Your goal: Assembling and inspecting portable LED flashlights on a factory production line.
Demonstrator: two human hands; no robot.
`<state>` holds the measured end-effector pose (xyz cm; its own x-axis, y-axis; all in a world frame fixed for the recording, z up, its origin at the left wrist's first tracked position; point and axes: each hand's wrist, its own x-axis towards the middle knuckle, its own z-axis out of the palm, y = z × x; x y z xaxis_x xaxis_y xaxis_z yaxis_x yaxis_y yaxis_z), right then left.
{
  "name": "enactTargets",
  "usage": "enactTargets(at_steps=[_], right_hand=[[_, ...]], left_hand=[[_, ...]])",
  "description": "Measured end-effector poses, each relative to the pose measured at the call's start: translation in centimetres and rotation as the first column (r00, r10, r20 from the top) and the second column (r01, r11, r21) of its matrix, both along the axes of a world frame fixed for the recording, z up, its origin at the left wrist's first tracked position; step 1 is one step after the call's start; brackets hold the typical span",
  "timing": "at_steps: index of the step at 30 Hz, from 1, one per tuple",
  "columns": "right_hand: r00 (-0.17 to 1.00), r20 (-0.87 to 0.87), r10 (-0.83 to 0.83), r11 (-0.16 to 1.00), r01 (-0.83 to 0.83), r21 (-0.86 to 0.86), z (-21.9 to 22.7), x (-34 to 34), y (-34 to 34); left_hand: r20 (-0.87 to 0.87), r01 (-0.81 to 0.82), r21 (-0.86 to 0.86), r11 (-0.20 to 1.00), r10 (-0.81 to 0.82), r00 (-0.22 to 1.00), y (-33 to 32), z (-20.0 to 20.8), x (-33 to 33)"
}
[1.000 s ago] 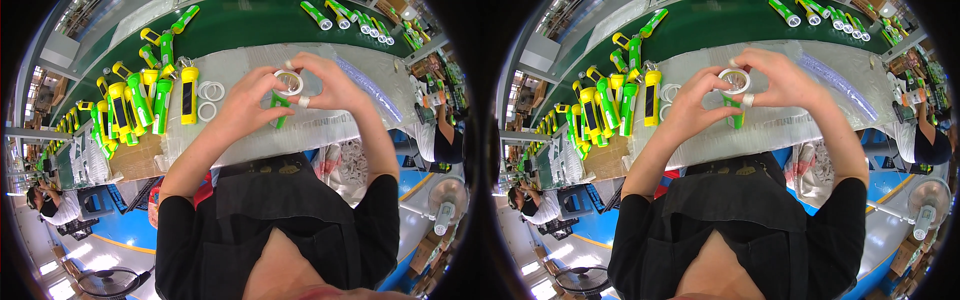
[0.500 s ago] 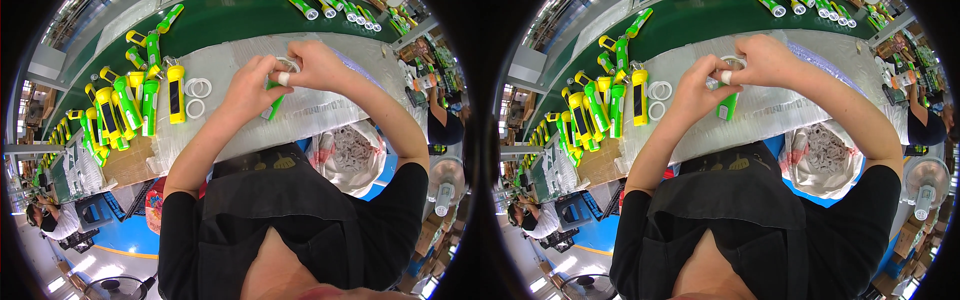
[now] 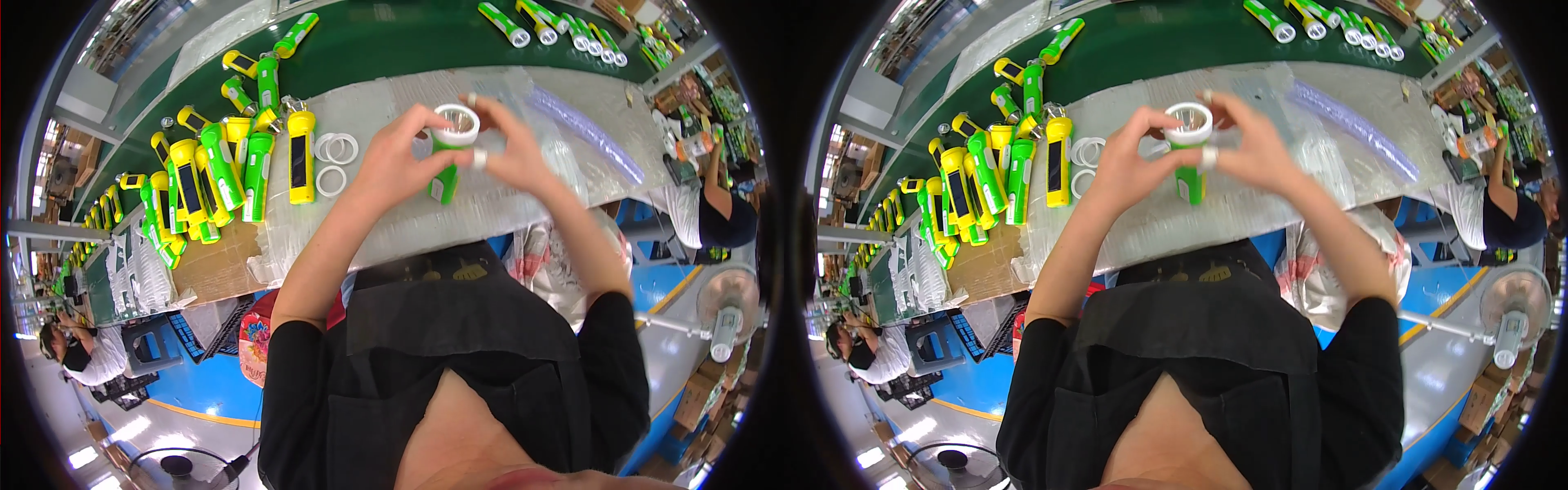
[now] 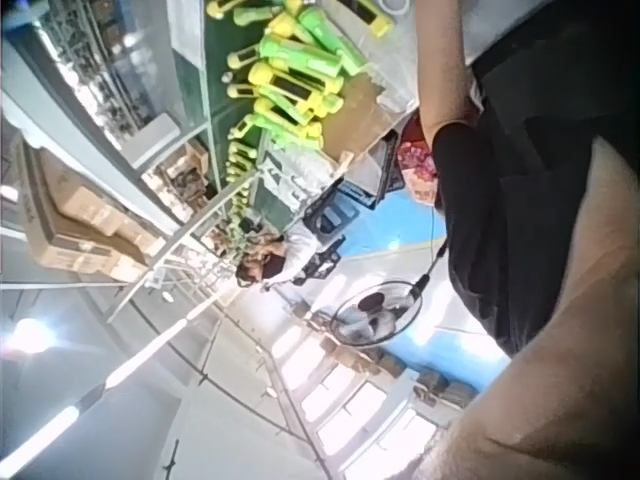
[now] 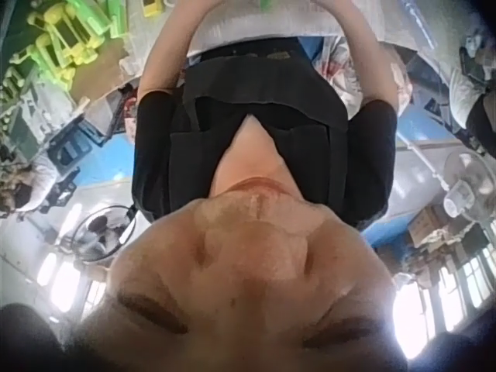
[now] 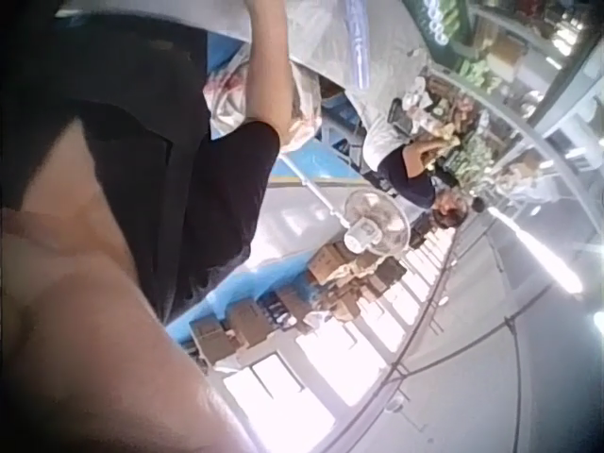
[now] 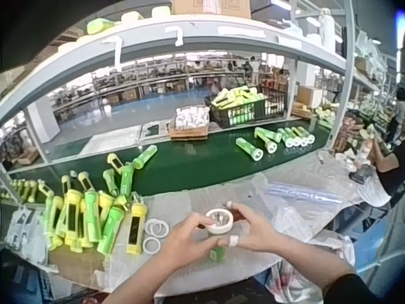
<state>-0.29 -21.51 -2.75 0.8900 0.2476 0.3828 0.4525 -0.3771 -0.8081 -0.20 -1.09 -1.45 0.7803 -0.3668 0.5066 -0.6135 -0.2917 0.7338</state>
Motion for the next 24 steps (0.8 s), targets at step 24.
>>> enactTargets(at_steps=[24], right_hand=[[0.981, -0.186, 0.046, 0.995, -0.028, 0.101, -4.1, -5.9, 4.4]], left_hand=[[-0.151, 0.191, -0.516, 0.835, -0.308, 0.939, -1.3, -0.4, -2.7]])
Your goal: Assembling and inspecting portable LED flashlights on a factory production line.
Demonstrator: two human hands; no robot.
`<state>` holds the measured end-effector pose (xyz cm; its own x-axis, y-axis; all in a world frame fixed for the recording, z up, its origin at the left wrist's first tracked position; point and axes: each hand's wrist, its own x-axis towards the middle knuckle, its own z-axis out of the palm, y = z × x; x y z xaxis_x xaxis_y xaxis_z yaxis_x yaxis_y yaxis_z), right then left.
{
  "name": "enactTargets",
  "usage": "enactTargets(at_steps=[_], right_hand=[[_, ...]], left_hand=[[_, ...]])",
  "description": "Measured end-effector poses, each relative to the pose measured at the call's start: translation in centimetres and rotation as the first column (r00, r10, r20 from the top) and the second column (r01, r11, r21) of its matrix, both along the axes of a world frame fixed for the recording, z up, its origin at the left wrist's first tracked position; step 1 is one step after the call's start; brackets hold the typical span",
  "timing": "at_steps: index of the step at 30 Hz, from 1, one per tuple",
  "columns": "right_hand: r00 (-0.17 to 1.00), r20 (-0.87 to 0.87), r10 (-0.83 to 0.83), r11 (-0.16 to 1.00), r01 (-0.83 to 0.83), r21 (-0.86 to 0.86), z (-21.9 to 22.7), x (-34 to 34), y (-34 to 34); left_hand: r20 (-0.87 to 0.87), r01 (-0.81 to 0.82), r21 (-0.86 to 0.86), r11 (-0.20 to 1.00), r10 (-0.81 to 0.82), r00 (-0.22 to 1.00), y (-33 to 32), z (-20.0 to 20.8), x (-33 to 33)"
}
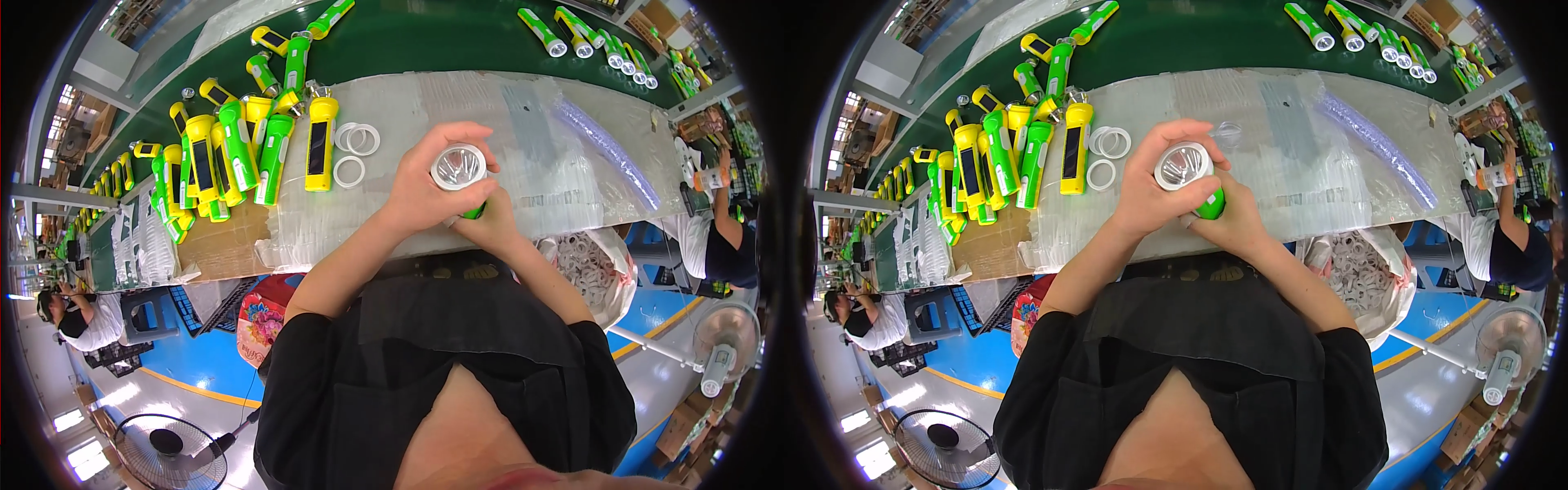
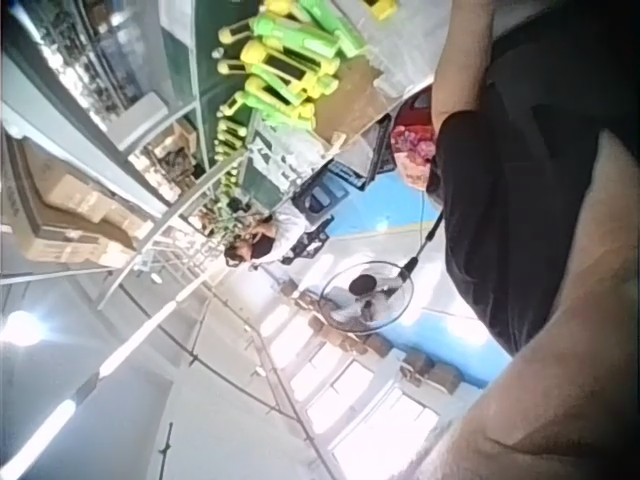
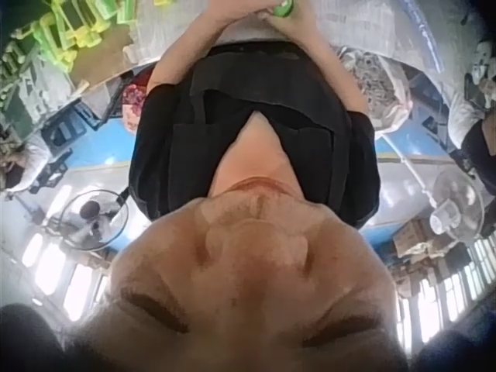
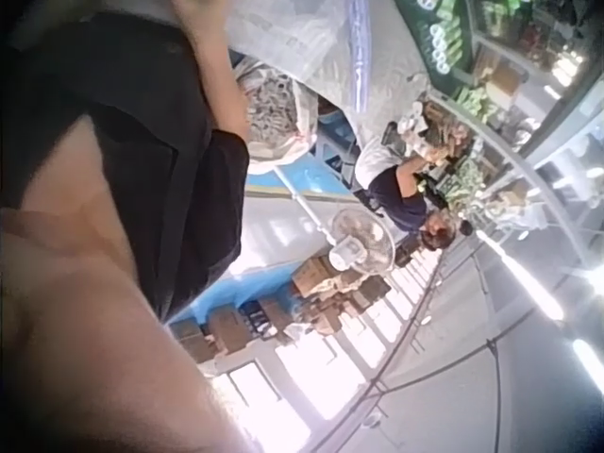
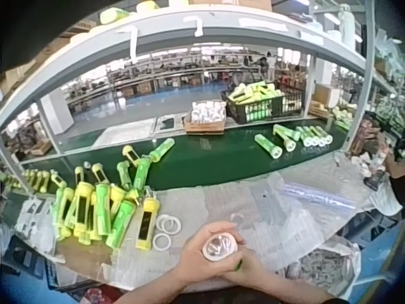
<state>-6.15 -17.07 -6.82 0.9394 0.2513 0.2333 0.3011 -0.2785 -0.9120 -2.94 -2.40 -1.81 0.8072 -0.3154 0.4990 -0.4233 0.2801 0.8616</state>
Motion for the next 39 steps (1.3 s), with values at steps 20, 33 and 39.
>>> enactTargets(at_steps=[20, 33, 39], right_hand=[[0.746, -0.02, -0.666, 0.629, 0.546, -0.553, 0.6, -12.2, -11.8], [0.917, 0.209, -0.339, 0.898, 0.382, -0.22, 1.9, -5.0, -4.7], [0.957, 0.147, -0.251, 0.966, 0.258, -0.025, 0.8, -2.2, -3.0]], left_hand=[[-0.111, 0.15, 0.345, 0.927, -0.118, 0.987, -1.5, -4.2, 1.8], [-0.38, 0.317, -0.182, 0.931, -0.364, 0.85, -4.1, 0.3, -1.9], [-0.396, 0.169, -0.158, 0.973, -0.22, 0.892, -2.9, 0.6, -1.0]])
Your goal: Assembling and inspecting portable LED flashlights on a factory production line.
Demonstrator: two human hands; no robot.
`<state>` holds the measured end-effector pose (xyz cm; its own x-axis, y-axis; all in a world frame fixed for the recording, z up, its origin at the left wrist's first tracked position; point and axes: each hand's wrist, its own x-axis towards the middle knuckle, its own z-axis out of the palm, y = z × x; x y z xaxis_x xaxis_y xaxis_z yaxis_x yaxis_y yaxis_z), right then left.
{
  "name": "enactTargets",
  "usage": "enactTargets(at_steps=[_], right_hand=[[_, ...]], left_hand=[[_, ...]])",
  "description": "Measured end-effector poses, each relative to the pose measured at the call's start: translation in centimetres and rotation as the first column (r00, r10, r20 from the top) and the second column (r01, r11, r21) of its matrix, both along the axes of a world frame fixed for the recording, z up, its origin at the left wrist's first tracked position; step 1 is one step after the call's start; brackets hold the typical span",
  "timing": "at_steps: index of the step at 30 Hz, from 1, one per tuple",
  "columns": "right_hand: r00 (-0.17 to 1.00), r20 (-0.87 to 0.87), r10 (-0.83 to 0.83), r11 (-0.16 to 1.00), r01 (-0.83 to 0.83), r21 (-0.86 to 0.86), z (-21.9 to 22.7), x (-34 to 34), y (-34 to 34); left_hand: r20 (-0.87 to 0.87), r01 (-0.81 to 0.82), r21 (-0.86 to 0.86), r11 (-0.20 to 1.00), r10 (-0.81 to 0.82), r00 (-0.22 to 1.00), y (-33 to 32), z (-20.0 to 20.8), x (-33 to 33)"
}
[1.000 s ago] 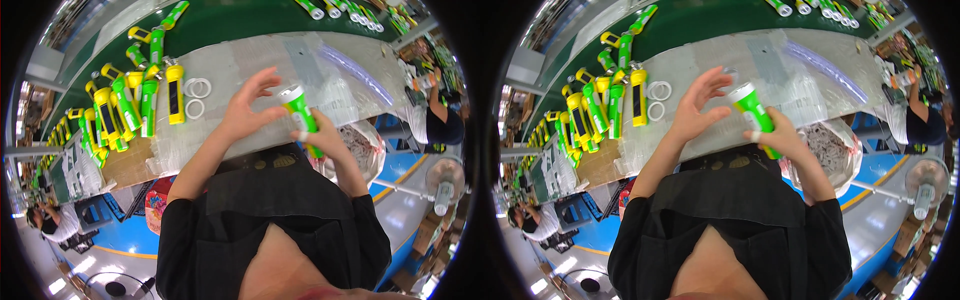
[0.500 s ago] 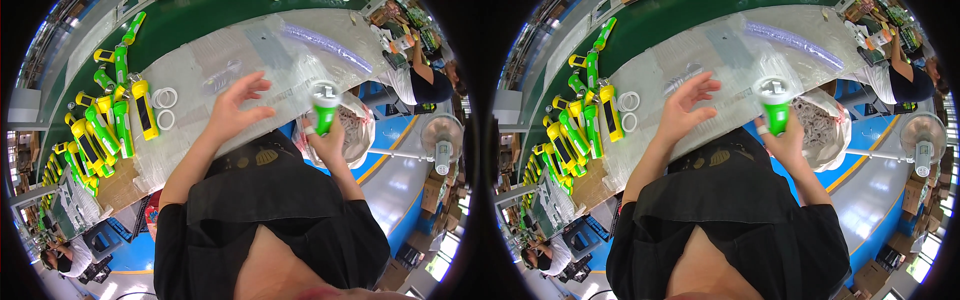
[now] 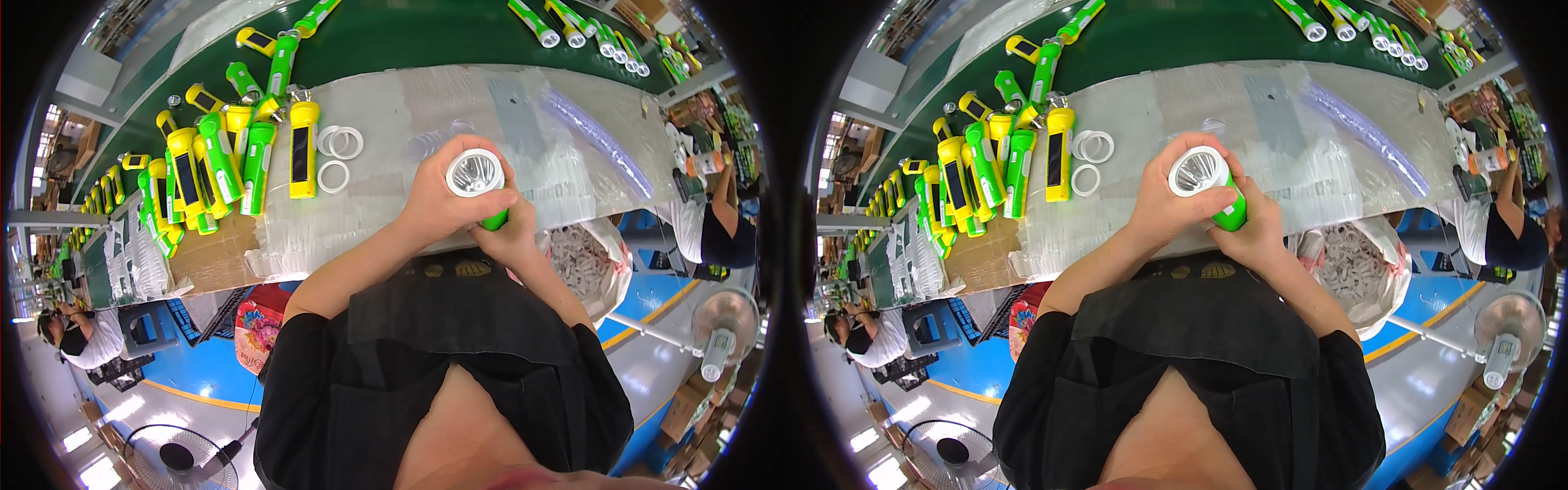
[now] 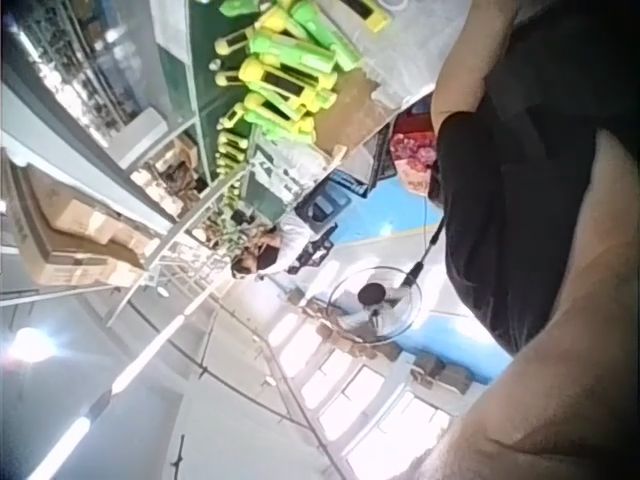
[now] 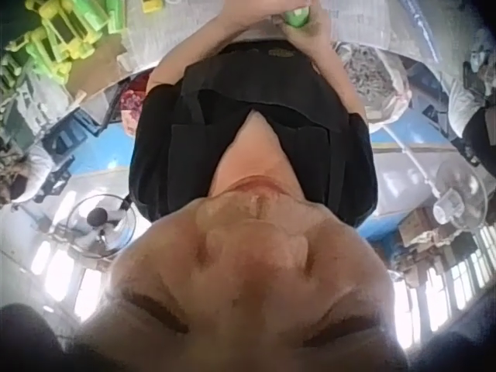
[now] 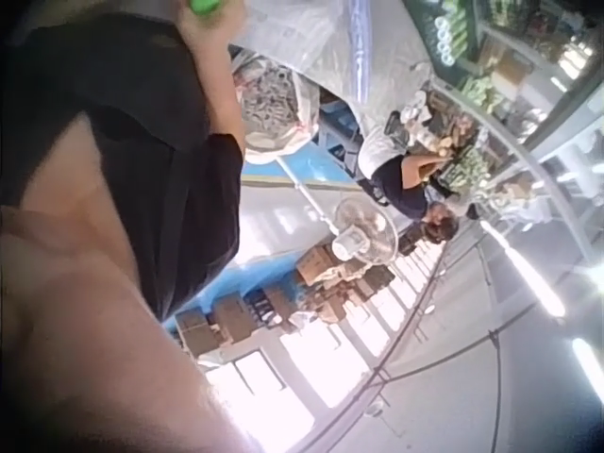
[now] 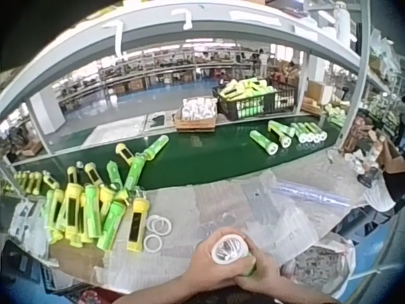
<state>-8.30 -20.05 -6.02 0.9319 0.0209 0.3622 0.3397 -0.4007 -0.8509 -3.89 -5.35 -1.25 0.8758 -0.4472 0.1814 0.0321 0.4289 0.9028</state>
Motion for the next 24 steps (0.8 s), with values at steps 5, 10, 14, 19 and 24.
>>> enactTargets(at_steps=[5, 10, 14, 19, 24], right_hand=[[0.902, -0.272, 0.334, 0.933, -0.276, 0.231, 0.9, 3.0, 0.5], [0.914, 0.053, 0.403, 0.909, -0.393, -0.137, 1.4, 10.6, -0.7], [0.858, 0.442, 0.261, 0.849, 0.013, -0.529, 4.6, 19.9, -0.9], [0.921, 0.339, 0.193, 0.77, 0.072, -0.634, 2.4, 32.9, -4.9], [0.955, 0.292, 0.051, 0.474, 0.235, -0.849, -1.2, 43.1, -14.5]], left_hand=[[-0.019, -0.056, 0.007, 0.998, 0.056, 0.998, 1.0, 0.5, 2.1], [0.4, -0.321, 0.035, 0.946, 0.281, 0.873, 0.8, 0.6, 5.6], [0.807, -0.529, 0.26, 0.808, 0.119, 0.578, 2.4, 0.7, 11.1], [0.914, -0.849, 0.374, 0.373, 0.004, 0.405, 9.3, -2.1, 24.0], [0.791, -0.753, 0.564, -0.338, -0.042, 0.611, 17.2, -4.5, 35.8]])
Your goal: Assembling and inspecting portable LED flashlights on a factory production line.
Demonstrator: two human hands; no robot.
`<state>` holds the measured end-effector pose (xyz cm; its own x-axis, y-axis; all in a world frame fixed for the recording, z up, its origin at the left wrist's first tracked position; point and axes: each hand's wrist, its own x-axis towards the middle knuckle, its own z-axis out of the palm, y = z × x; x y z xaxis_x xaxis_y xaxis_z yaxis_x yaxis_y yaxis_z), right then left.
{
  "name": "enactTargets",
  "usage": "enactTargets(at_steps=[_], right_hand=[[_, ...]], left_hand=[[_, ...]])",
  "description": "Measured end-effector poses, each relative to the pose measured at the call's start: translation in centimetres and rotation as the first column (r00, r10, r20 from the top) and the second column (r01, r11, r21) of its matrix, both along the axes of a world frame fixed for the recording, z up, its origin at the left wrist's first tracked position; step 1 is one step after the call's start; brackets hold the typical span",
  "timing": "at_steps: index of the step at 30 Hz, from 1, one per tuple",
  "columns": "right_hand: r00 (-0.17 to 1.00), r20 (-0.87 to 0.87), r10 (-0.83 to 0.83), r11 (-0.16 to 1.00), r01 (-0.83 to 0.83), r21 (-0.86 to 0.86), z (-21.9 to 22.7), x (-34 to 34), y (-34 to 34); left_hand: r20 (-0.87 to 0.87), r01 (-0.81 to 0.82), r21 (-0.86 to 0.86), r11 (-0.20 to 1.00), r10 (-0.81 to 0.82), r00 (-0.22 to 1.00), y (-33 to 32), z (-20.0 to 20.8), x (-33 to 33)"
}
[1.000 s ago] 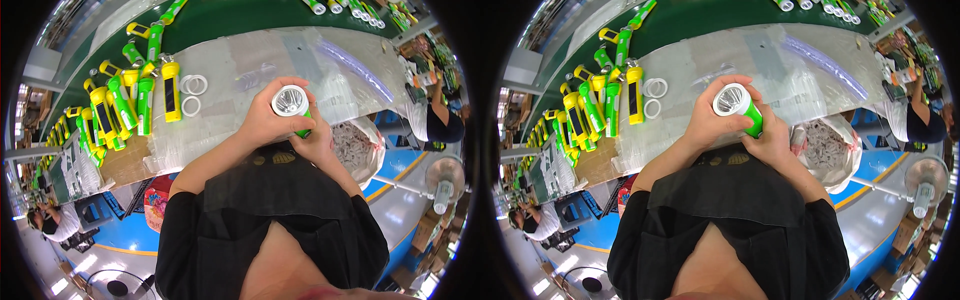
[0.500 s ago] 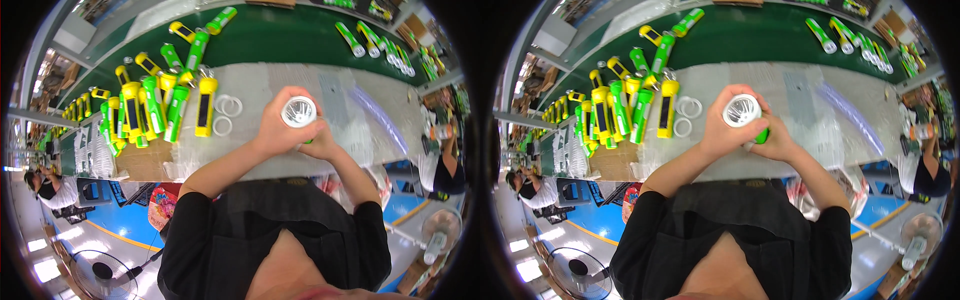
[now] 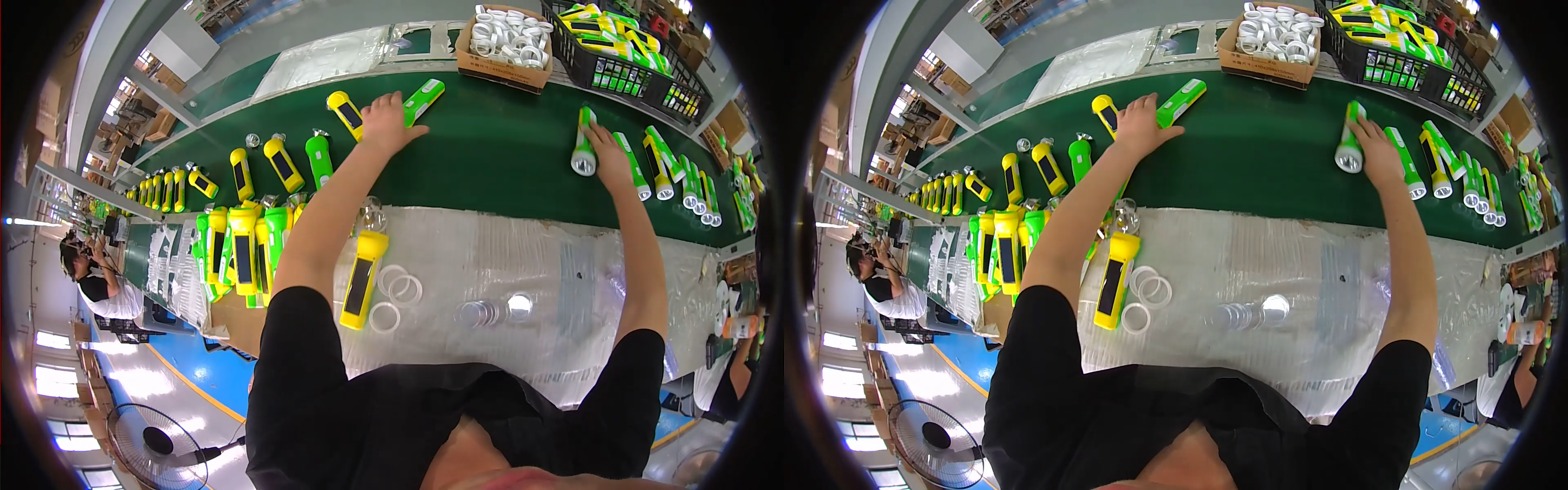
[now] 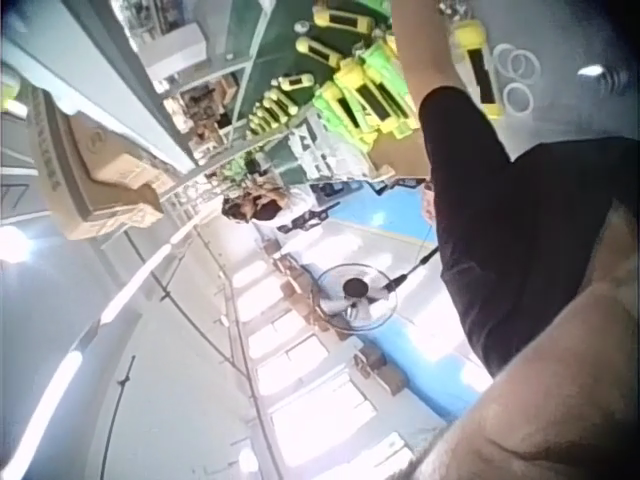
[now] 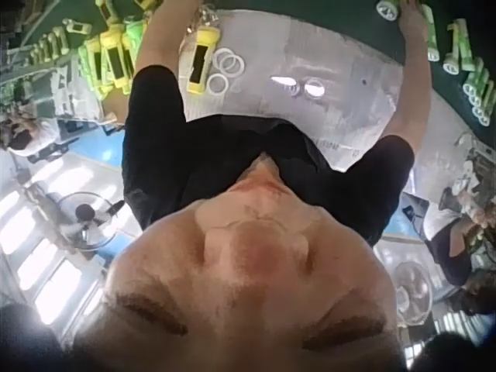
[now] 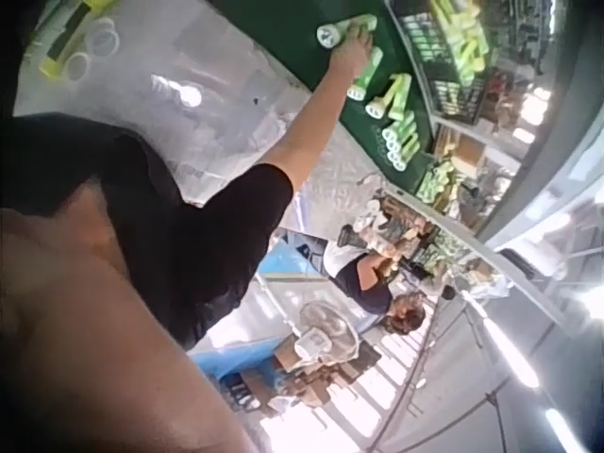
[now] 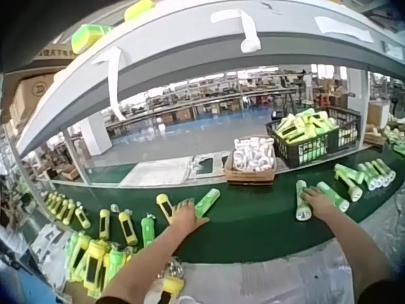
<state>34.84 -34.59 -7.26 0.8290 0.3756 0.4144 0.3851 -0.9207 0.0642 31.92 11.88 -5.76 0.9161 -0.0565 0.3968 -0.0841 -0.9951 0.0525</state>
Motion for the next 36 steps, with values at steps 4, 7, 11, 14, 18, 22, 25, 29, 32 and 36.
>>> enactTargets(at_steps=[4, 7, 11, 14, 18, 22, 25, 29, 32, 36], right_hand=[[0.997, 0.072, -0.031, 0.994, 0.038, -0.098, 2.0, -0.2, -1.3], [0.976, 0.142, 0.166, 0.97, -0.188, 0.155, 4.5, -4.0, 1.3], [0.922, 0.09, 0.377, 0.888, -0.387, 0.247, 9.0, -11.1, 10.2], [0.847, -0.164, 0.505, 0.828, -0.423, 0.368, 10.5, -17.0, 14.6], [0.601, -0.534, 0.594, 0.736, -0.14, 0.662, 9.0, -23.3, 16.0], [0.665, -0.496, 0.558, 0.701, -0.058, 0.711, 7.5, -28.6, 16.1], [0.694, -0.462, 0.552, 0.654, -0.016, 0.756, 6.5, -32.7, 17.5], [0.659, -0.355, 0.663, 0.428, 0.055, 0.902, 5.0, -37.4, 19.7], [0.366, -0.342, 0.866, 0.182, 0.406, 0.896, 4.4, -40.0, 20.9], [0.378, -0.246, 0.892, 0.061, 0.44, 0.896, 3.8, -40.8, 21.3]], left_hand=[[-0.227, -0.046, 0.071, 0.996, 0.061, 0.972, 1.8, -1.6, 4.4], [-0.139, 0.079, -0.116, 0.99, -0.095, 0.986, -0.2, 0.2, 3.8], [-0.345, 0.181, -0.609, 0.772, -0.463, 0.817, -5.3, 7.2, -3.6], [-0.301, 0.367, -0.718, 0.592, -0.739, 0.603, -9.1, 8.5, -10.6], [-0.282, 0.112, -0.907, 0.406, -0.783, 0.555, -9.9, 8.1, -20.8], [-0.193, -0.226, -0.972, 0.057, -0.741, 0.643, -7.6, 4.6, -26.6], [-0.089, -0.116, -0.993, -0.001, -0.632, 0.77, -7.9, 2.4, -30.4], [0.237, 0.247, -0.969, -0.016, -0.34, 0.91, -9.4, 2.3, -34.7], [0.377, 0.499, -0.847, 0.183, -0.455, 0.807, -9.3, 2.2, -36.2], [0.454, 0.612, -0.783, 0.114, -0.568, 0.686, -9.4, 2.1, -37.1]])
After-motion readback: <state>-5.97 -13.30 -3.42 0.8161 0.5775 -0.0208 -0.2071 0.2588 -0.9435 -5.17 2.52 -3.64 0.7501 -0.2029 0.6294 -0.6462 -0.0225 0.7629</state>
